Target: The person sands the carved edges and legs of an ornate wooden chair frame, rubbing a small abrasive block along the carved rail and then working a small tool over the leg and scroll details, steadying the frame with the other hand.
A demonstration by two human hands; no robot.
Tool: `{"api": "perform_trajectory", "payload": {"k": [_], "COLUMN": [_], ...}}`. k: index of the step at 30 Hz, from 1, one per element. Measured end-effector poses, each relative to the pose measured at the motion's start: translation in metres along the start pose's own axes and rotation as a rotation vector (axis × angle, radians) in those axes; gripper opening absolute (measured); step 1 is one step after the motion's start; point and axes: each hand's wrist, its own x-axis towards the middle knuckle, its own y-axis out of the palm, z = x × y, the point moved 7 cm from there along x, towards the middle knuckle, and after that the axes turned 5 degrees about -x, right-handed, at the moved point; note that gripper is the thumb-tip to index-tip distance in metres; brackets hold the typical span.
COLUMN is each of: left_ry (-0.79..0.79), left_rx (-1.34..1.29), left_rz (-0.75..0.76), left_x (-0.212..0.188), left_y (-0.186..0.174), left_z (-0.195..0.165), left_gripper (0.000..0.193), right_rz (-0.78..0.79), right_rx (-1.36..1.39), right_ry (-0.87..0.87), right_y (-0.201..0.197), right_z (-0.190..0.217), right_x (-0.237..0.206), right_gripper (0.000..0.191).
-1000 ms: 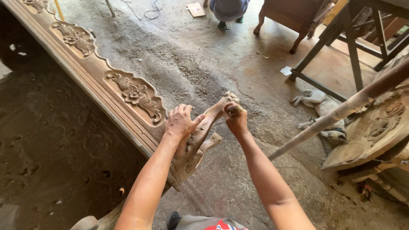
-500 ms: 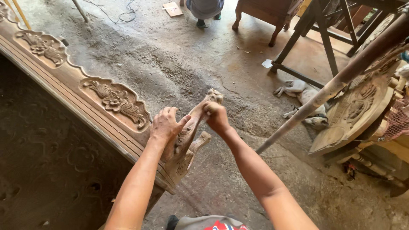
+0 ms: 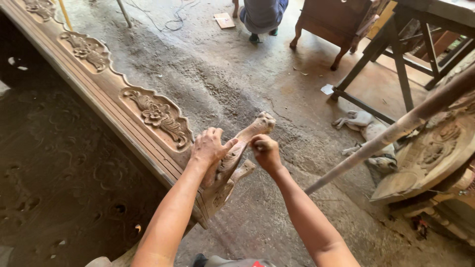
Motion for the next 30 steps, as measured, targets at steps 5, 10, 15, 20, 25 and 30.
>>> {"api": "perform_trajectory", "payload": {"k": [5, 10, 15, 20, 25, 30], "left_ry": [-0.024, -0.055, -0.034, -0.053, -0.046, -0.061], "left_rx": [0.011, -0.014, -0.008, -0.025, -0.01, 0.004], "left_rz": [0.025, 0.065, 0.035, 0.048, 0.024, 0.066], "left_x": [-0.001, -0.001, -0.001, -0.002, -0.003, -0.003], "left_y": [0.0, 0.002, -0.002, -0.004, -0.006, -0.005], "left_z": [0.001, 0.003, 0.003, 0.002, 0.001, 0.002], "left_gripper": [0.085, 0.088, 0.087, 0.087, 0.089, 0.091], "right_rz": [-0.065, 0.147, 0.084, 0.087, 0.125, 0.048], "right_rx": [-0.001, -0.185, -0.159, 0.019, -0.149, -0.171], "right_ry": [0.012, -0.109, -0.034, 0.064, -0.164, -0.09], "right_y": [-0.002, 0.013, 0.012, 0.013, 0.015, 0.009], "right_z": [-0.001, -0.005, -0.01, -0.011, 0.001, -0.013], "right_x": [0.003, 0.011, 0.014, 0.017, 0.014, 0.017], "right_gripper": [0.012, 0.028, 0.012, 0.014, 0.013, 0.02]}}
